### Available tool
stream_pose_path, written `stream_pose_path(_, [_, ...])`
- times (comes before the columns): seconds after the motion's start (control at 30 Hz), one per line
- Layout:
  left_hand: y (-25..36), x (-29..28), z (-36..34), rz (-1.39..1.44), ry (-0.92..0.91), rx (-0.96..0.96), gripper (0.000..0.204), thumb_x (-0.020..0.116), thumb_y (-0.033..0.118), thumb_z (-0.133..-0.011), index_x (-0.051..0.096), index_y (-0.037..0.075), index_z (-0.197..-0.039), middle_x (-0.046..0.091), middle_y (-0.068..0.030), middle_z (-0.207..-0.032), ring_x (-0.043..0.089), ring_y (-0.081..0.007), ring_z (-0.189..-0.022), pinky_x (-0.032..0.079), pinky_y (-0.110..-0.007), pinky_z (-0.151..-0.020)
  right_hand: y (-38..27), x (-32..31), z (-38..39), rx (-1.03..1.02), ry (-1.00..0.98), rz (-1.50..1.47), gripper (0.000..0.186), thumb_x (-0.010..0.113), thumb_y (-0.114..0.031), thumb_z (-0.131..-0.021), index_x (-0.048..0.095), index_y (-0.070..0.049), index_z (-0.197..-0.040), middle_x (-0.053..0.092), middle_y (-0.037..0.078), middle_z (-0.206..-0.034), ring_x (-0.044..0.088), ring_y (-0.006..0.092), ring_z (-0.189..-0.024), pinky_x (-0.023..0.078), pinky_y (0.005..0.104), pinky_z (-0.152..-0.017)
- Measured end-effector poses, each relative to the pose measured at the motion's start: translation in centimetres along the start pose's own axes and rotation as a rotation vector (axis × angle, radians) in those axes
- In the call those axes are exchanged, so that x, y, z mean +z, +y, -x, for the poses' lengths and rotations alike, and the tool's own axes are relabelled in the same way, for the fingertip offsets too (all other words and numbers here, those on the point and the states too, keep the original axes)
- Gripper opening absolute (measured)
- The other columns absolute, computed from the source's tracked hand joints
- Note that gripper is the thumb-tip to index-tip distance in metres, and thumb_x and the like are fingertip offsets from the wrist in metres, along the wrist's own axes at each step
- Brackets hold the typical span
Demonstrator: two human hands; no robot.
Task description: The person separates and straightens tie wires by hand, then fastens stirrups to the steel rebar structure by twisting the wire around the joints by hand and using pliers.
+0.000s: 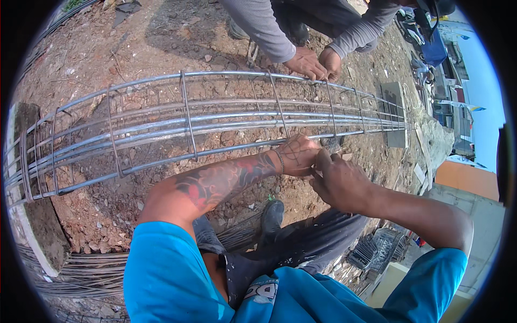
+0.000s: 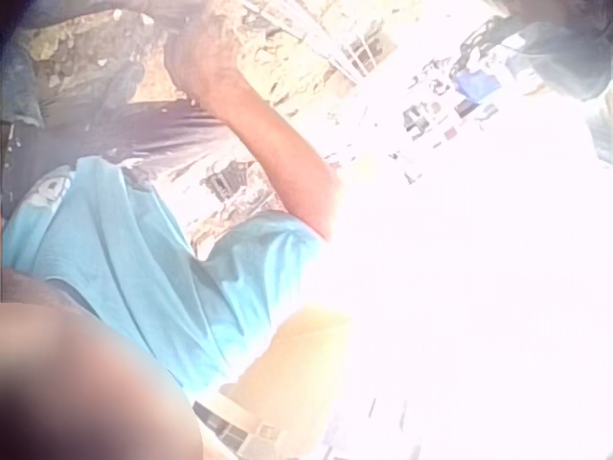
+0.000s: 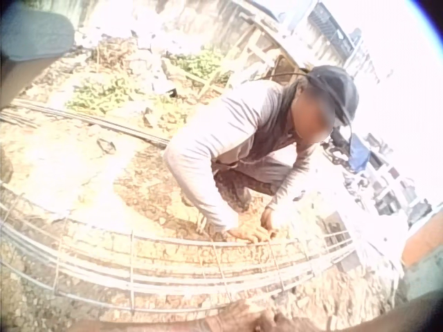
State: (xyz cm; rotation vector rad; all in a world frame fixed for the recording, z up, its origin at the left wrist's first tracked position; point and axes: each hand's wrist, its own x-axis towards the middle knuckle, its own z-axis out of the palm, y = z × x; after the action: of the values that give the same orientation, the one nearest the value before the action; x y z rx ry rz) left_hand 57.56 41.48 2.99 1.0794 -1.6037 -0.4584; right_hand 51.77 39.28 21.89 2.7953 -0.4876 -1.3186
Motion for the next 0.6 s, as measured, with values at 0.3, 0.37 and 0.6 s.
stream_pose_path(0.3, [0.7,1.5,1.6,-0.215,0.372,0.02,0.028,0.07,0.019,-0.061,0.052,0.007,-0.078,0.054,-0.0067,-0.071,0.061,-0.0258,-0.067,0.049,-0.037,-0.056,2.7,0.2,-0.3,0.384,-0.537,-0.966,0.035,0.066,-0.027,-0.084,0.059,0.007,-0.09,0.065,0.015,-0.08,0.064,0.0235,-0.062,0.052,0.034,-0.057])
stream_pose_path(0.37, [1.7,0.8,1.3,-0.202,0.368,-0.069,0.034,0.07,0.016,-0.06,0.053,0.007,-0.088,0.054,-0.0088,-0.089,0.057,-0.0271,-0.088,0.048,-0.039,-0.072,4.1,0.9,-1.1,-0.01,-0.407,-0.196,0.026,0.062,-0.022,-0.085,0.063,0.004,-0.085,0.065,0.019,-0.084,0.065,0.033,-0.069,0.053,0.0404,-0.068])
stream_pose_path(0.6, [5.4,0.7,1.3,-0.242,0.311,-0.029,0.051,0.074,0.019,-0.059,0.05,0.006,-0.103,0.047,-0.0103,-0.103,0.045,-0.0293,-0.103,0.038,-0.045,-0.088,3.7,3.1,0.0,0.132,-0.135,-0.151,0.026,0.059,-0.019,-0.085,0.06,0.006,-0.092,0.064,0.024,-0.089,0.063,0.0378,-0.086,0.051,0.0432,-0.08])
